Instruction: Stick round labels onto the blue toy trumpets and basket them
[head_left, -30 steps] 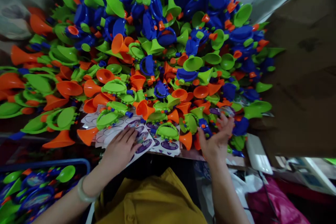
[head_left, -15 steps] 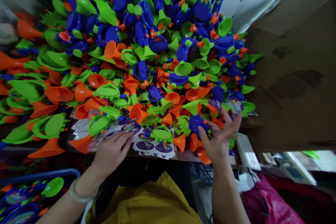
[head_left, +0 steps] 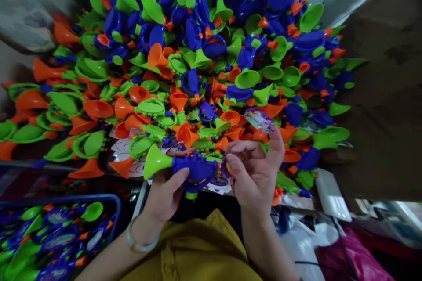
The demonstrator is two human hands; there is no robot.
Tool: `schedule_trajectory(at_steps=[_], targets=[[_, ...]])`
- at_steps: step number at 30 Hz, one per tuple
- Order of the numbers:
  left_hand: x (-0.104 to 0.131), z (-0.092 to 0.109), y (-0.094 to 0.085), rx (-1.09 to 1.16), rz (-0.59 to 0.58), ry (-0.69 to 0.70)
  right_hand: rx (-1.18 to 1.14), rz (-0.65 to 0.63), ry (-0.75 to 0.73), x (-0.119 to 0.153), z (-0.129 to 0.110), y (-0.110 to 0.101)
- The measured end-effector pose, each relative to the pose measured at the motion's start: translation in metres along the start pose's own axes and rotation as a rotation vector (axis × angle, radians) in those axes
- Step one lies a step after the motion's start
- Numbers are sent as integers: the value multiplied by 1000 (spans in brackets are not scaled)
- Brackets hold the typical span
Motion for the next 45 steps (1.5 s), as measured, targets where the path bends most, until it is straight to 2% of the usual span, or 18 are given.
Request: schedule_trajectory(at_steps=[3,9,13,15,18,29,34,45], targets=[[8,1,0,48,-34,109,-117,-16,116,13,-2,14],[18,5,5,3,-208,418,-239,74,172,35,-7,34],[15,7,1,-89,-166,634,-258,87,222,38,-7,38],[13,6,-2,-156,-122,681,-263,89,221,38,-8,38],[12,3,-4,-201,-91,676,-296,99,235,38,-6,38],[12,-7,-6,-132,-77,557,-407,133,271,36,-3,39],[12,-7,-5,-138,-74,574,-439,136,276,36,-2,38],[12,-5,-5,-189,-45,562,-342,133,234,36,-3,40]])
Point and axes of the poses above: each hand's wrist, its own x-axis away from the middle knuckle, its own y-axis out of the palm, z = x × y, the point moved 5 cm from there along -x, towards the middle knuckle, and after that the axes turned 5 degrees about z, right-handed, at the moved point
